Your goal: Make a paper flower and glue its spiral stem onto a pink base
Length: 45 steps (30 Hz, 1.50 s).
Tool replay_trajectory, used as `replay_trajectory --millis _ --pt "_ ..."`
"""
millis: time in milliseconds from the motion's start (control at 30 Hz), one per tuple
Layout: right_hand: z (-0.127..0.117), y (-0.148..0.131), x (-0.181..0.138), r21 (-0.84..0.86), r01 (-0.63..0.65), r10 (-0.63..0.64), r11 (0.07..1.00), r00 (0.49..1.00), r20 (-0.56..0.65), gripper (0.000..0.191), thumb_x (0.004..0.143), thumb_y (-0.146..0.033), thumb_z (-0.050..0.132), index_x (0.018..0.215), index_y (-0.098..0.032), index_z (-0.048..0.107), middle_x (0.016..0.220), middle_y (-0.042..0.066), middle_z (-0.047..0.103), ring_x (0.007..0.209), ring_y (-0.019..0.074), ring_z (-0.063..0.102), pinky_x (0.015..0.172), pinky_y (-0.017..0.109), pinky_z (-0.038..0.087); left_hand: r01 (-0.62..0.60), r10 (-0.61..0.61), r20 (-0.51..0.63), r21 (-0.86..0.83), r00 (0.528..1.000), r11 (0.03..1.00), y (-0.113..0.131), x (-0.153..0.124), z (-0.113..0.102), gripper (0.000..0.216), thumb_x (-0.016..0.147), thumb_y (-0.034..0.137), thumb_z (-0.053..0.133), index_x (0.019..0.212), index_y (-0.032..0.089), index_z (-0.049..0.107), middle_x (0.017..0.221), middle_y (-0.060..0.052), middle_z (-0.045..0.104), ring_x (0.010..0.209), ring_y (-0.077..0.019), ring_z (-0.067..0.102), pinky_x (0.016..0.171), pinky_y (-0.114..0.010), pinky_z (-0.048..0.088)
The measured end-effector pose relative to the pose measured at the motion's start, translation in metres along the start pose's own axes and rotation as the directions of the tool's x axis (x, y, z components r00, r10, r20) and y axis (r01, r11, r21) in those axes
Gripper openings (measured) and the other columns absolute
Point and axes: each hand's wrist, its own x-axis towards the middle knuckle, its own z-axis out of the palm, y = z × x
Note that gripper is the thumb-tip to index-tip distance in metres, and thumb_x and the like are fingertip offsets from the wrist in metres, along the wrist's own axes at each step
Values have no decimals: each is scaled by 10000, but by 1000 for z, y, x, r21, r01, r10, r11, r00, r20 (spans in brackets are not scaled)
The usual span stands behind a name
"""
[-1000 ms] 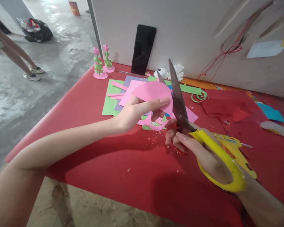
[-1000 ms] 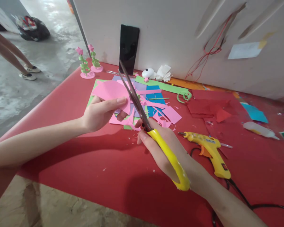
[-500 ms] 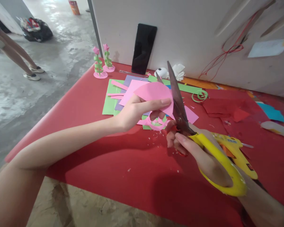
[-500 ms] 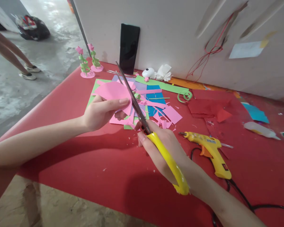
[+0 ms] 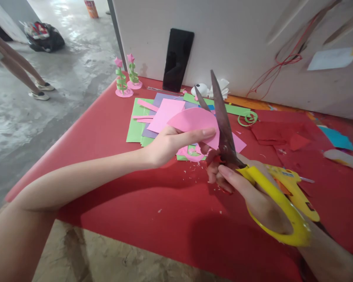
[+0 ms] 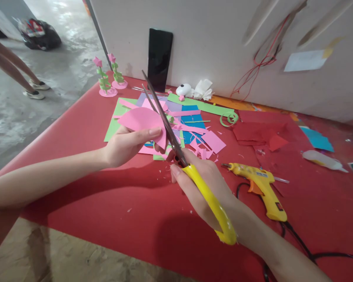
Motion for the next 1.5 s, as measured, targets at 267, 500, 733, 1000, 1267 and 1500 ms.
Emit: replay_trajectory --millis 267,500,733,1000,1267,1500 --pt "-1 -2 -1 -9 24 -24 1000 1000 9 318 924 -461 391 914 -164 505 671 -1 509 577 70 478 516 208 359 13 -11 -49 50 999 999 0 0 -2 281 810 382 610 621 173 611 626 24 621 654 -114 625 705 -271 551" --pt "-2 -7 0 -72 30 -30 997 1000 -5 277 921 -421 387 946 -175 511 637 -20 487 512 53 395 487 205 329 10 -10 -32 7 999 1000 4 2 -2 208 791 329 633 651 177 607 650 31 616 639 -94 605 686 -247 540" --pt "-3 -9 0 -102 19 -21 995 1000 -15 285 923 -434 387 907 -175 505 620 -27 459 514 53 380 487 210 313 5 -3 -48 32 999 999 3 3 -3 260 801 331 620 598 176 575 595 26 563 608 -87 567 666 -252 515" --pt "-1 -1 1 -21 41 -41 999 999 4 281 938 -436 391 903 -175 492 639 -32 463 521 40 381 500 191 337 -12 12 16 -39 1000 999 4 6 -4 211 807 232 579 610 158 577 601 25 563 595 -62 551 599 -191 490" --pt "0 1 3 -8 65 -65 998 998 13 292 942 -448 380 905 -176 477 616 -40 454 491 32 385 475 182 335 6 -6 3 -53 1000 999 5 5 0 164 795 219 581 649 147 569 641 22 561 594 -52 520 580 -176 465" --pt "-1 -4 1 -92 93 -96 991 995 -21 309 944 -443 375 873 -167 495 567 -45 451 471 28 386 476 175 341 22 -21 18 -27 1000 999 5 5 -1 166 794 253 595 666 153 561 668 22 554 618 -58 519 597 -192 454"
